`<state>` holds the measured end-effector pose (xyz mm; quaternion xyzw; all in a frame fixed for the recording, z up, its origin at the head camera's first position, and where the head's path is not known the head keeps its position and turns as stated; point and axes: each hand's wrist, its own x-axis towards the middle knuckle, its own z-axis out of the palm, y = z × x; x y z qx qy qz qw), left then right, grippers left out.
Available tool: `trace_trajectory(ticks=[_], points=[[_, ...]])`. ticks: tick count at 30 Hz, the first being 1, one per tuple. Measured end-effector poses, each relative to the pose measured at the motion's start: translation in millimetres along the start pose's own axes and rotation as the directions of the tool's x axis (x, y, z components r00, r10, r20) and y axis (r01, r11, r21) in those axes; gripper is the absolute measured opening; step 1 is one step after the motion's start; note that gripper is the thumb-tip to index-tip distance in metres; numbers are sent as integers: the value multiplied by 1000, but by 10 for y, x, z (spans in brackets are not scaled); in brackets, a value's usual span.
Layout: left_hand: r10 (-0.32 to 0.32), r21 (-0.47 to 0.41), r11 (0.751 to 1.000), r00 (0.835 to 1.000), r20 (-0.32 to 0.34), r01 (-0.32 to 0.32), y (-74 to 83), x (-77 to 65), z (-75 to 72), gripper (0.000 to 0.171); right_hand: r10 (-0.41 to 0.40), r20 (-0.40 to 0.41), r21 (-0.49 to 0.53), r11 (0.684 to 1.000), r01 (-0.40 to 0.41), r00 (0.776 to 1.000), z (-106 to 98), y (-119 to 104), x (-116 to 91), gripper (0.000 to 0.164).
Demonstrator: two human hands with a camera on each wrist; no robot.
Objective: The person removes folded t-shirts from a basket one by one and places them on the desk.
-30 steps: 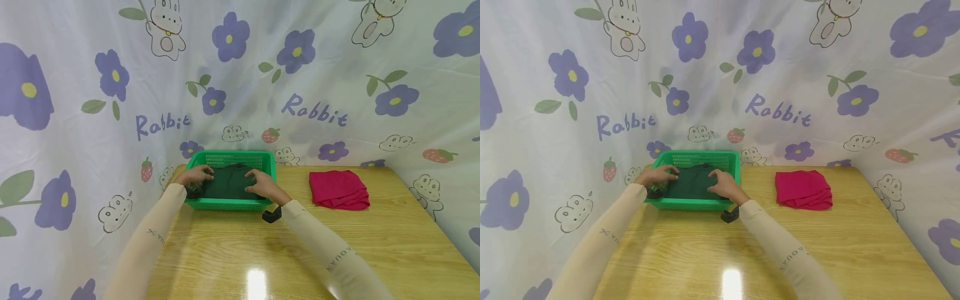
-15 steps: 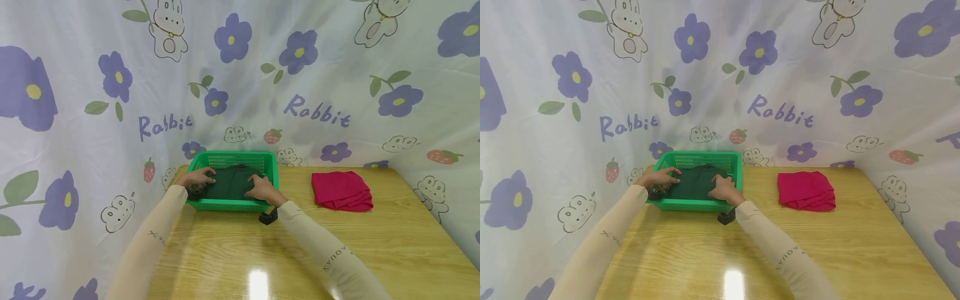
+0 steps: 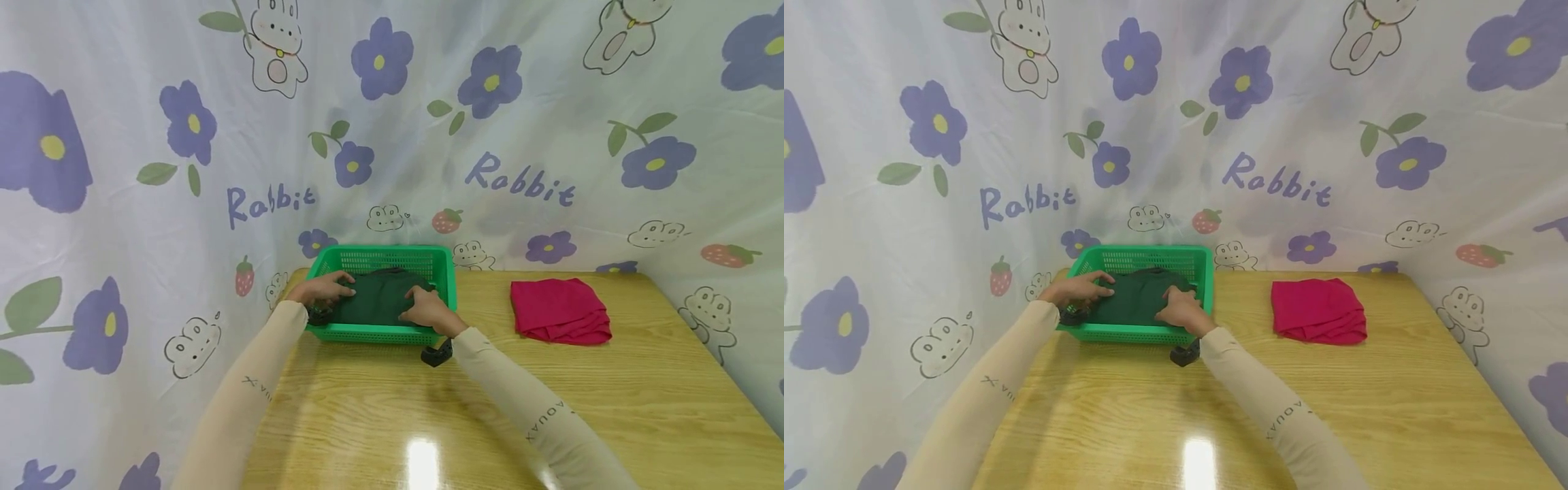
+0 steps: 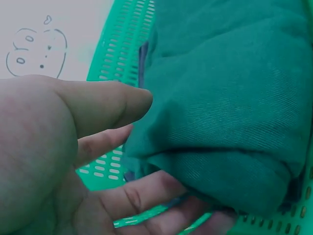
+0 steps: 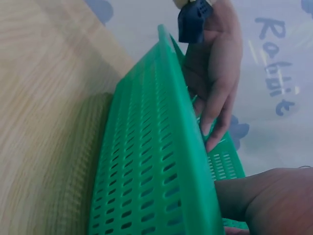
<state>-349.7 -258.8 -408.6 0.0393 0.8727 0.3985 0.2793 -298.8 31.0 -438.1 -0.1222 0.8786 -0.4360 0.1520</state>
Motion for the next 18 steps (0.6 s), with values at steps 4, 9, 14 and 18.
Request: trace_trajectory(ticks=[4, 9, 14, 18], points=[[-21, 3, 1000, 1000, -15, 21, 4, 23, -9, 51, -14, -28, 44, 999, 15, 1000, -3, 18, 5, 52], [-47, -3, 999, 999, -23, 47, 41, 26, 10, 52, -32, -47, 91, 995, 37, 998, -13, 54, 26, 51], [-53, -37, 998, 998, -32, 52, 84, 16, 25, 52, -12, -48, 158, 987, 20, 999, -23, 58, 36, 49], [-44, -14, 999, 998, -41, 44, 76, 18, 28, 51, -6, -22, 181, 983, 10, 1000, -18, 74, 54, 50]])
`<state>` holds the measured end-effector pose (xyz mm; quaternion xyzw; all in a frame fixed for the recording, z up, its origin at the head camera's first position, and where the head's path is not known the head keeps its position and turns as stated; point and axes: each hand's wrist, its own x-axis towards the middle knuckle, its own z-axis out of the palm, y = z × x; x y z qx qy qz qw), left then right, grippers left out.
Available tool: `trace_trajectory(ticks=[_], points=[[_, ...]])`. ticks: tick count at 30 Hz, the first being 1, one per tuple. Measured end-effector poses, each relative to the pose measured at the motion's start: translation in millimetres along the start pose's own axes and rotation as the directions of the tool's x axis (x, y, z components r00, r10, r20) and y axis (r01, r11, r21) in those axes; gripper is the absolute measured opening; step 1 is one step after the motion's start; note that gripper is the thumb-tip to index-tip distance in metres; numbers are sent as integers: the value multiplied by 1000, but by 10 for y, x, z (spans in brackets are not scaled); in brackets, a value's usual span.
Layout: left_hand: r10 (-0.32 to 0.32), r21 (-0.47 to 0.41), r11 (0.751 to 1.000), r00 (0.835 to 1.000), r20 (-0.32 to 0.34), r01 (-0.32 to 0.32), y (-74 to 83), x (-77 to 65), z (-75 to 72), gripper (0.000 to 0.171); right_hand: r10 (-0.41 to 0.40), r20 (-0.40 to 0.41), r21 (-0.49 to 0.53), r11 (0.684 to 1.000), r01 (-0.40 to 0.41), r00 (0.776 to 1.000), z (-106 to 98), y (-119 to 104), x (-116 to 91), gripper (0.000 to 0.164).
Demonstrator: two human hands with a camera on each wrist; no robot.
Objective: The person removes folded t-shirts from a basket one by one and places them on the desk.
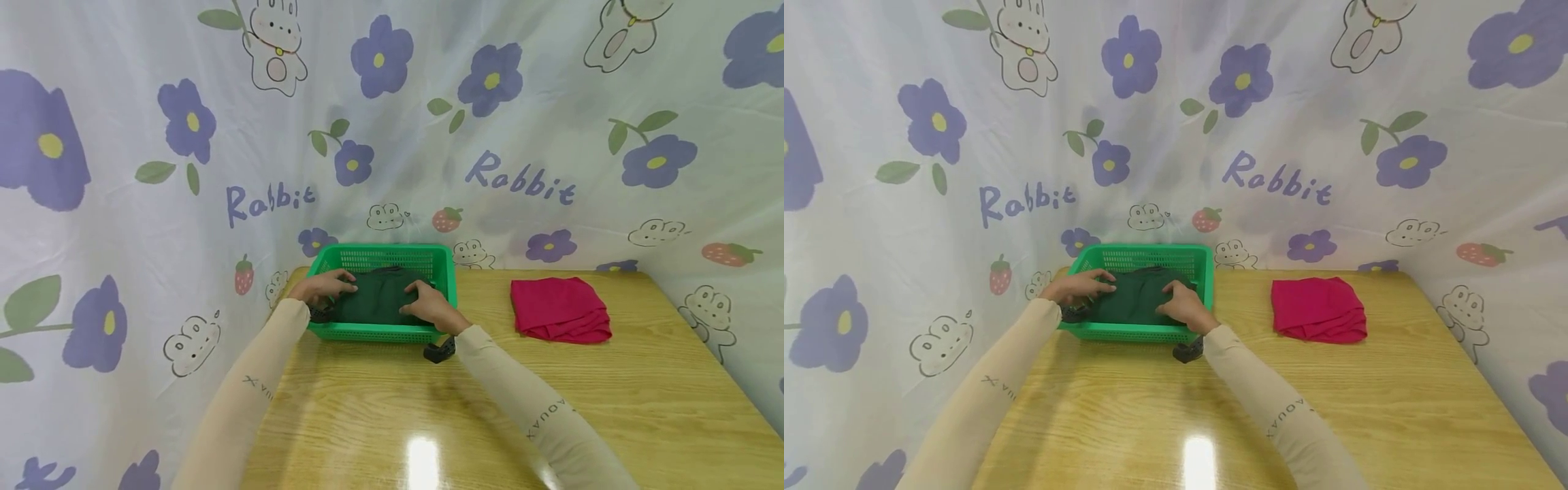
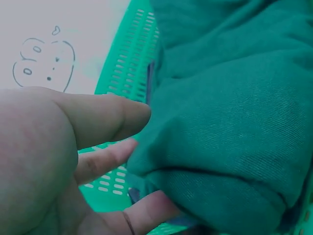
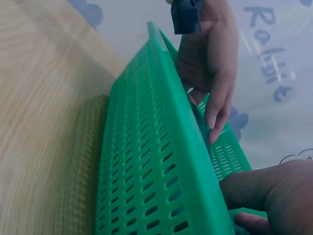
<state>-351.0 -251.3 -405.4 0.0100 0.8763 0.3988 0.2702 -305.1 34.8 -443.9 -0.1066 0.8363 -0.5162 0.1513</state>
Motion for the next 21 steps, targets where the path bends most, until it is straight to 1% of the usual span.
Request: trace_trajectory(ticks=[3, 5, 11, 17, 21], points=[[-11, 7, 1000, 1000, 0, 11, -40, 4, -14, 50, -5, 31, 15, 1000, 4, 1000, 20, 16, 30, 51], [-12, -6, 1000, 1000, 4, 12, -55, 2, -20, 50, -10, 45, 27, 1000, 9, 999, 30, 25, 45, 52], [47, -25, 999, 999, 7, -47, -27, 0, 9, 54, -25, 62, 18, 1000, 24, 998, 29, 41, 59, 52], [39, -12, 999, 999, 28, -39, -8, -8, 23, 52, -43, 28, -47, 998, 45, 999, 46, 42, 83, 49], [54, 22, 998, 998, 34, -55, -50, -1, 12, 50, -54, -15, -84, 995, 52, 998, 69, 41, 103, 47]])
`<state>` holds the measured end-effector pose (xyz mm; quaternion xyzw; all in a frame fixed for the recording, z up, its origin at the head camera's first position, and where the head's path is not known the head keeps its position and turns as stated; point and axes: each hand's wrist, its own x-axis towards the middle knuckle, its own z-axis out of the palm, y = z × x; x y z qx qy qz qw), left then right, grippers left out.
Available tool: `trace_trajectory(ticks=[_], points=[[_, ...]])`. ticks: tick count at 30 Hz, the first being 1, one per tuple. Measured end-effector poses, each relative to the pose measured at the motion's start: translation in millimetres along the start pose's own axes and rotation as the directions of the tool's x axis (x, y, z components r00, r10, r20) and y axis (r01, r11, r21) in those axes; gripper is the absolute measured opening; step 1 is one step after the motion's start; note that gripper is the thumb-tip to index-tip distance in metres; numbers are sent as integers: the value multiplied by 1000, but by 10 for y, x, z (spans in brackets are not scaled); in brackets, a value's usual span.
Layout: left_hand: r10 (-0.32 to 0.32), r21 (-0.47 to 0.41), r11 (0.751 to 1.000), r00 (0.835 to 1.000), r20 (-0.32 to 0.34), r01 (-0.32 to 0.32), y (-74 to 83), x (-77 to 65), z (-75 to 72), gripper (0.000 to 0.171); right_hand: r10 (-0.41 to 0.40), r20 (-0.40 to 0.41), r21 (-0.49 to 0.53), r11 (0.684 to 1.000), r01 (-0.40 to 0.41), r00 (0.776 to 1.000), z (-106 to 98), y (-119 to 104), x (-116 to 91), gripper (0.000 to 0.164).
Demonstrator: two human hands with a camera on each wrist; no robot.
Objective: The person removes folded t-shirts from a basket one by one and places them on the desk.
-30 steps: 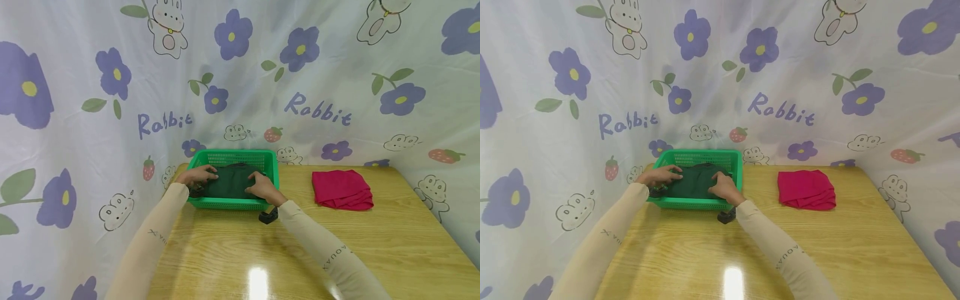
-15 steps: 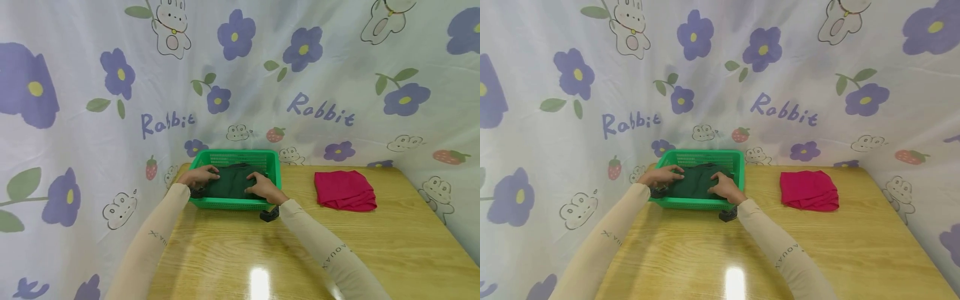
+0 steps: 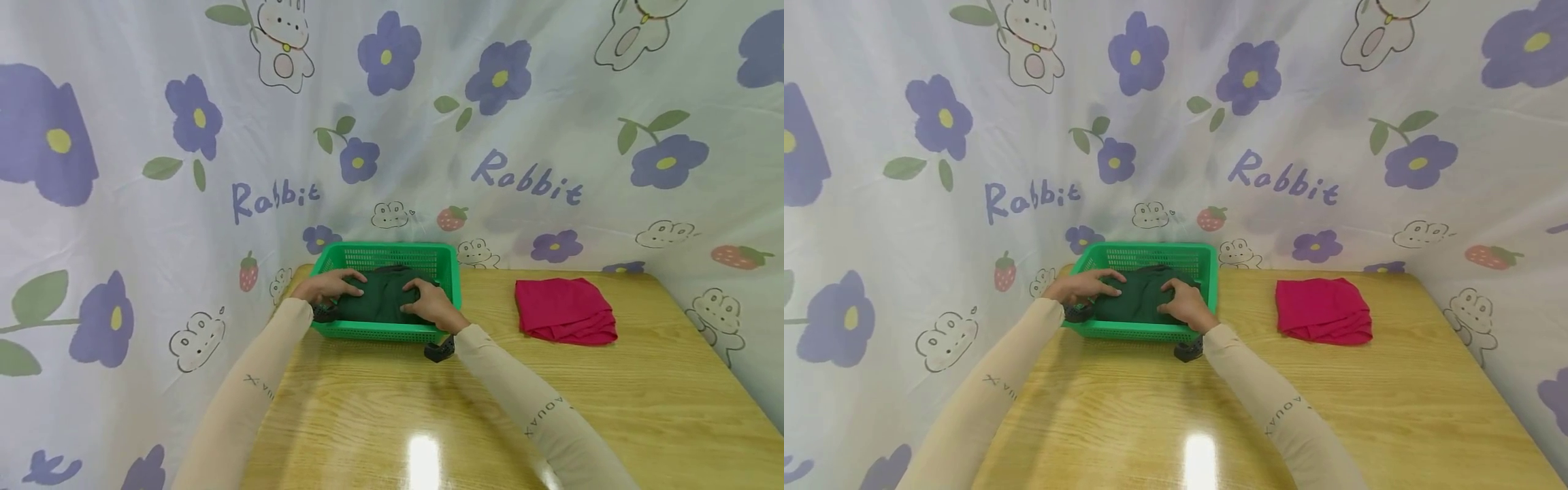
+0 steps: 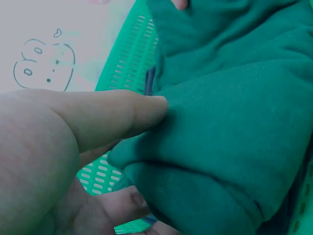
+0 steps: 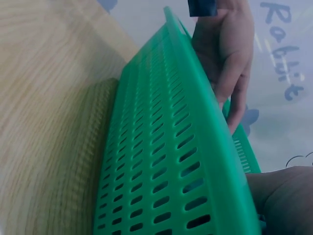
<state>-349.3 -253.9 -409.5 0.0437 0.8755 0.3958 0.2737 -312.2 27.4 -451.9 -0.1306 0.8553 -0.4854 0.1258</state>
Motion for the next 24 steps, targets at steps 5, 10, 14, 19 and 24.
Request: trace_trajectory(ticks=[5, 10, 14, 19, 24], points=[[7, 21, 1000, 1000, -6, -7, -44, 3, -7, 52, -3, -3, -28, 1000, 3, 1000, 8, -6, 14, 50], [11, -2, 1000, 1000, -5, -11, -74, 12, 4, 53, -5, 9, -18, 1000, 5, 1000, 10, 1, 21, 49], [25, -20, 999, 999, -23, -26, -77, -9, 18, 52, -16, -19, 17, 1000, 16, 1000, -2, 6, 19, 49], [43, -44, 998, 997, -57, -46, -89, -53, 2, 52, -63, -61, 16, 998, 64, 996, -12, -7, 16, 46], [71, -73, 994, 995, -68, -76, -122, -112, -9, 52, -94, -91, -1, 996, 94, 991, -5, -13, -7, 43]])
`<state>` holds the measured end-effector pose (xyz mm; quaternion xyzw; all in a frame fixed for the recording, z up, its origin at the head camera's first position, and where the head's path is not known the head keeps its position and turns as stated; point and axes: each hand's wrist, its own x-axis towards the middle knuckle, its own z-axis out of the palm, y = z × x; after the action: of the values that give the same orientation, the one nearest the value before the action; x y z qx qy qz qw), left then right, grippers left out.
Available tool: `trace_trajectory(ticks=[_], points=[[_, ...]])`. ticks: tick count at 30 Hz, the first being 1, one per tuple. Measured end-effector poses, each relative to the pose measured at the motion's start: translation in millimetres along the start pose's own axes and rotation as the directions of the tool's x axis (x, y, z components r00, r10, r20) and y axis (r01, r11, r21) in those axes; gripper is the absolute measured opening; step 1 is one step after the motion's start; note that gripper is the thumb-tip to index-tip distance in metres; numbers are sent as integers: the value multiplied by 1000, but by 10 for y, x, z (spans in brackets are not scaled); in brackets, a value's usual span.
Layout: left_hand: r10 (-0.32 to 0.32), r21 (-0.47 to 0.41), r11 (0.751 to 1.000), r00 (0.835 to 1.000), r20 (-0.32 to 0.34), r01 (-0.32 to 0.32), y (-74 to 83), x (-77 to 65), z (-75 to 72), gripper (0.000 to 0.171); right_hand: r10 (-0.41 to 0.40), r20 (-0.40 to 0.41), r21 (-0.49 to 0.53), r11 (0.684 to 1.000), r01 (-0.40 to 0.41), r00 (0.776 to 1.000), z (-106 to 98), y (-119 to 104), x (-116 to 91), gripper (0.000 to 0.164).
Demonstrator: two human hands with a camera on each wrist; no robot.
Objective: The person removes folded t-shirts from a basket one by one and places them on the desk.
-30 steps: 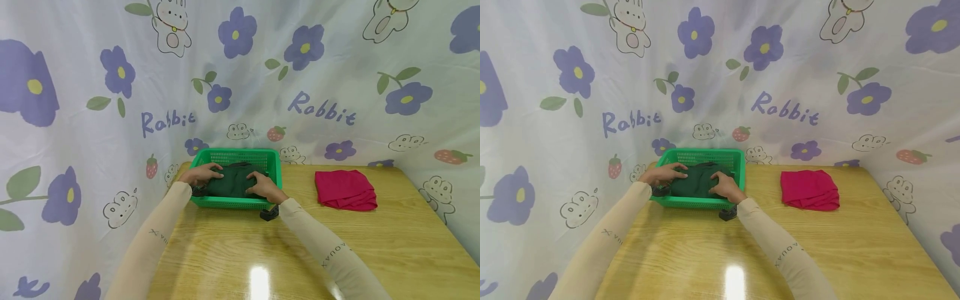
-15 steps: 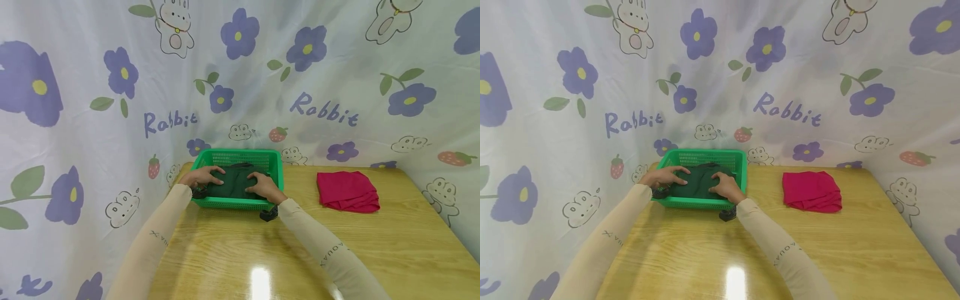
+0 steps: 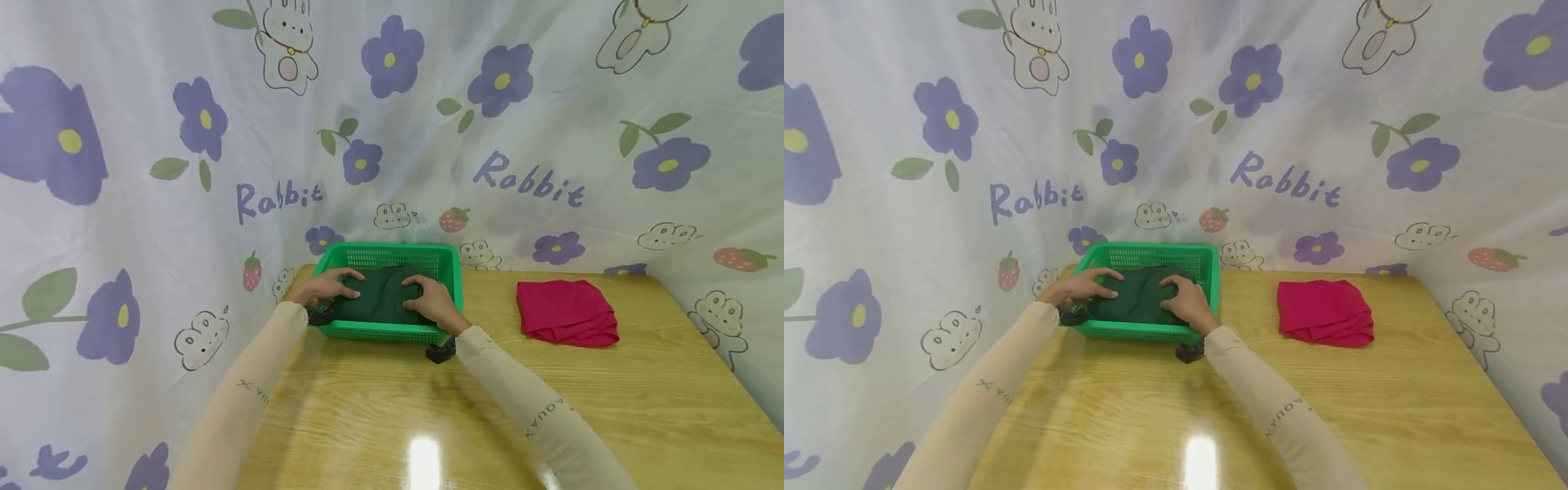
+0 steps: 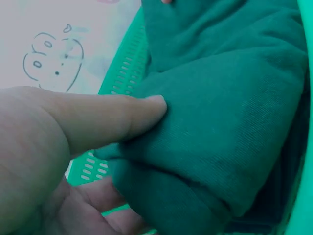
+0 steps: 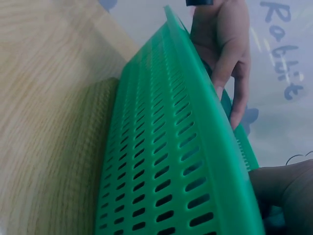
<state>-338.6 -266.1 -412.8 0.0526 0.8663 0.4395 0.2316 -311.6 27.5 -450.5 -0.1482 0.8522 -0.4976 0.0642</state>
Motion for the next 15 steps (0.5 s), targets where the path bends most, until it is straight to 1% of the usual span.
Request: trace_trajectory(ticks=[4, 9, 15], points=[[22, -6, 1000, 1000, -13, -22, -4, -62, -7, 52, -21, -33, -21, 1000, 20, 999, -13, -12, -21, 42], [33, -70, 997, 999, -24, -34, 9, -105, -4, 54, -50, -70, -54, 997, 46, 996, -69, -43, -53, 41], [77, -88, 993, 996, -51, -81, 56, -128, 4, 53, -78, -72, -18, 997, 77, 994, -172, -74, -92, 44]])
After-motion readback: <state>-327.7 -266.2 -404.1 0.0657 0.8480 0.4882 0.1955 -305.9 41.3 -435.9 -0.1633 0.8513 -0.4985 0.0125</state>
